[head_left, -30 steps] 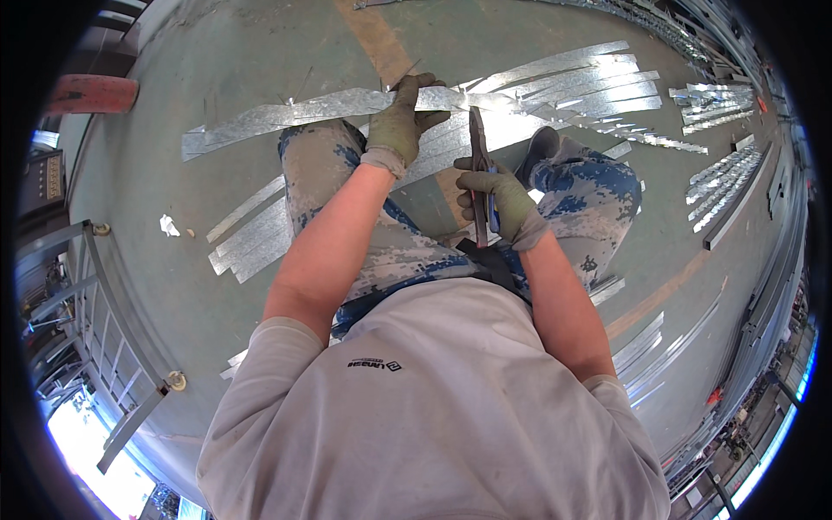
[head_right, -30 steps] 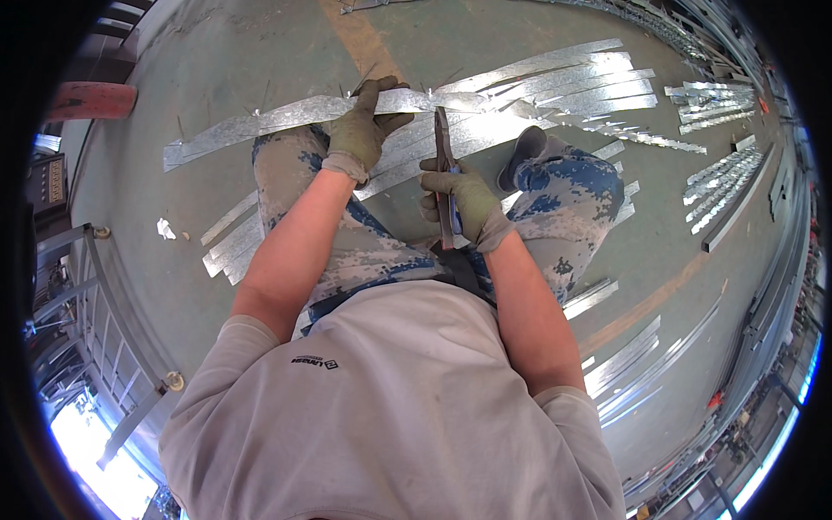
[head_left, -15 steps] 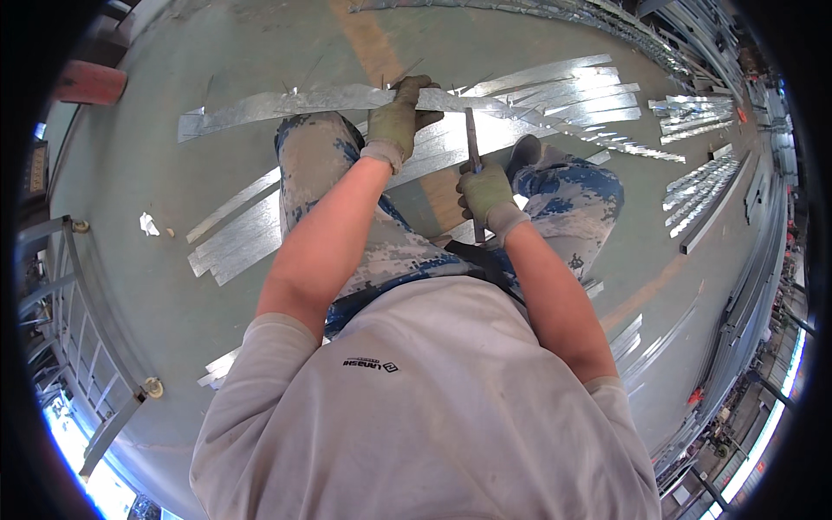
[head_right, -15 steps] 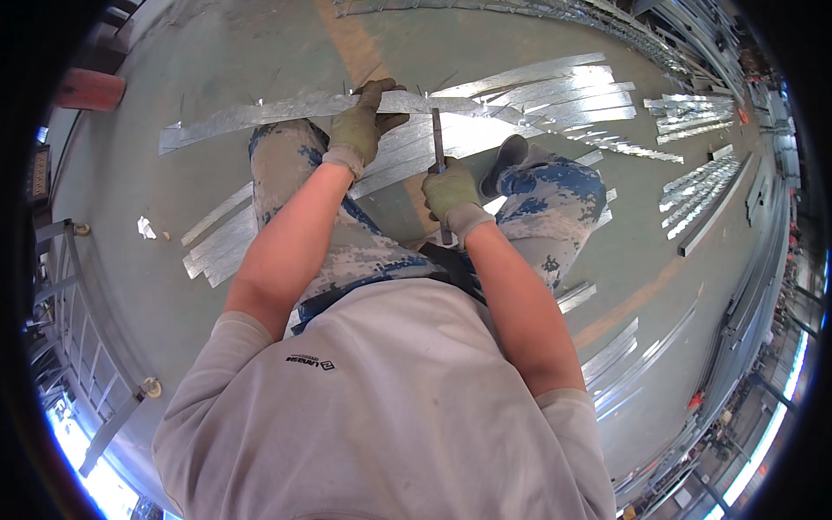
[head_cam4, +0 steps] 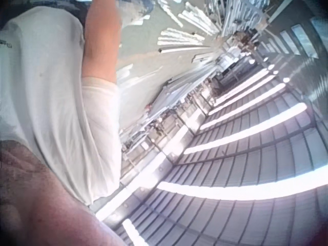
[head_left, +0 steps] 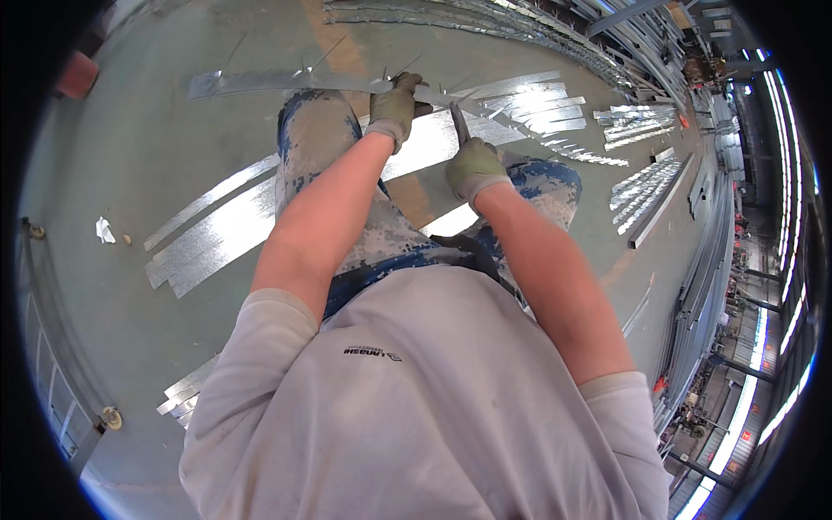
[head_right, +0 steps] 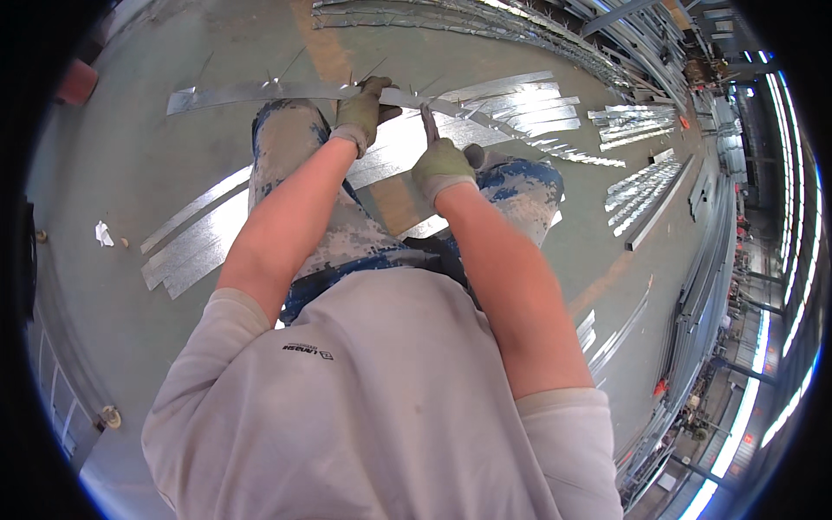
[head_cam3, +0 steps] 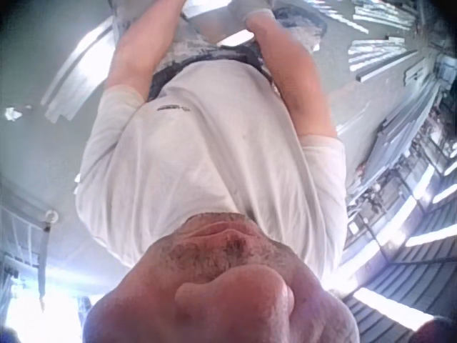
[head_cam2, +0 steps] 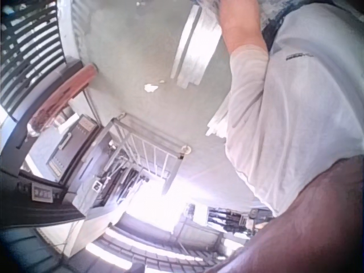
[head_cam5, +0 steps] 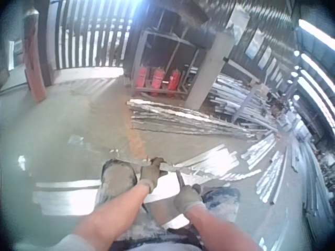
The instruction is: The person kneels on the floor and uses pliers to repeatedly trim small sections from the edge of a long metal strip. The person then stands and moves the trimmed strip to a pile of similar strips.
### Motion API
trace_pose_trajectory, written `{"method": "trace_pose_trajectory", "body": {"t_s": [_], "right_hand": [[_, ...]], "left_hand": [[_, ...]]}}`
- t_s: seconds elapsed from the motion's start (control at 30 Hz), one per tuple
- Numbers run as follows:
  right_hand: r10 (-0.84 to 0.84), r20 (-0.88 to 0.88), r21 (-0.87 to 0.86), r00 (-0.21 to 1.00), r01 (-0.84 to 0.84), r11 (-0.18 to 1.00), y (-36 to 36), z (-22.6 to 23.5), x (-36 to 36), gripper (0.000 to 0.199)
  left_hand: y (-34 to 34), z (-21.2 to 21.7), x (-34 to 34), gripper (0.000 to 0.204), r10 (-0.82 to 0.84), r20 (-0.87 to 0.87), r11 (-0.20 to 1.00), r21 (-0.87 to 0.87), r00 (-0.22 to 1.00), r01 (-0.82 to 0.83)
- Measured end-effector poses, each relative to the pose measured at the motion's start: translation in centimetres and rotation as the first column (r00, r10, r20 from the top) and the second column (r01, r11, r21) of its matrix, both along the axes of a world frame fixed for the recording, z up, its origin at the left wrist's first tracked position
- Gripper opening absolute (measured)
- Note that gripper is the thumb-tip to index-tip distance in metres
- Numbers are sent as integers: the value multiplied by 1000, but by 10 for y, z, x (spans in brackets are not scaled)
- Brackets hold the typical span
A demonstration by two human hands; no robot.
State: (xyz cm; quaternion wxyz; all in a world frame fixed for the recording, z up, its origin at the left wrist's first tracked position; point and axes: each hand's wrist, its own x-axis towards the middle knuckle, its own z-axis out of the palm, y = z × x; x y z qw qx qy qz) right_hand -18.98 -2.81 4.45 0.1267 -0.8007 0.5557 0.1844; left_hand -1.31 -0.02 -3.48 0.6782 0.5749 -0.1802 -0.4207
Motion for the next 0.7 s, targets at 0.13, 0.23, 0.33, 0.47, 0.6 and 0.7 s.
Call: {"method": "trace_pose_trajectory", "body": {"t_s": [0.13, 0.23, 0.33, 0.47, 0.6, 0.7], "right_hand": [[176, -155, -97, 972, -192, 977, 15, 46, 13, 70], [78, -185, -112, 980, -100, 989, 0, 30, 6, 74], [89, -145, -89, 985, -102, 991, 10, 43, 22, 61], [-8, -21, -103, 1000, 6, 995, 13, 40, 9, 43], [108, -37, -32, 994, -109, 994, 4, 56, 5, 43], [155, -44, 15, 987, -154, 988, -1, 54, 5, 48]], "left_hand": [[-12, -11, 0, 28, 84, -317, 994, -41, 945, -102], [-14, 6, -6, 28, 69, -416, 993, -59, 907, -103], [-6, -4, 9, 29, 29, -261, 994, -95, 965, -55], [2, 19, -2, 33, 58, -410, 992, -82, 910, -100], [14, 33, 0, 33, 98, -452, 987, -67, 887, -143], [17, 18, 11, 35, 71, -384, 991, -75, 920, -108]]}}
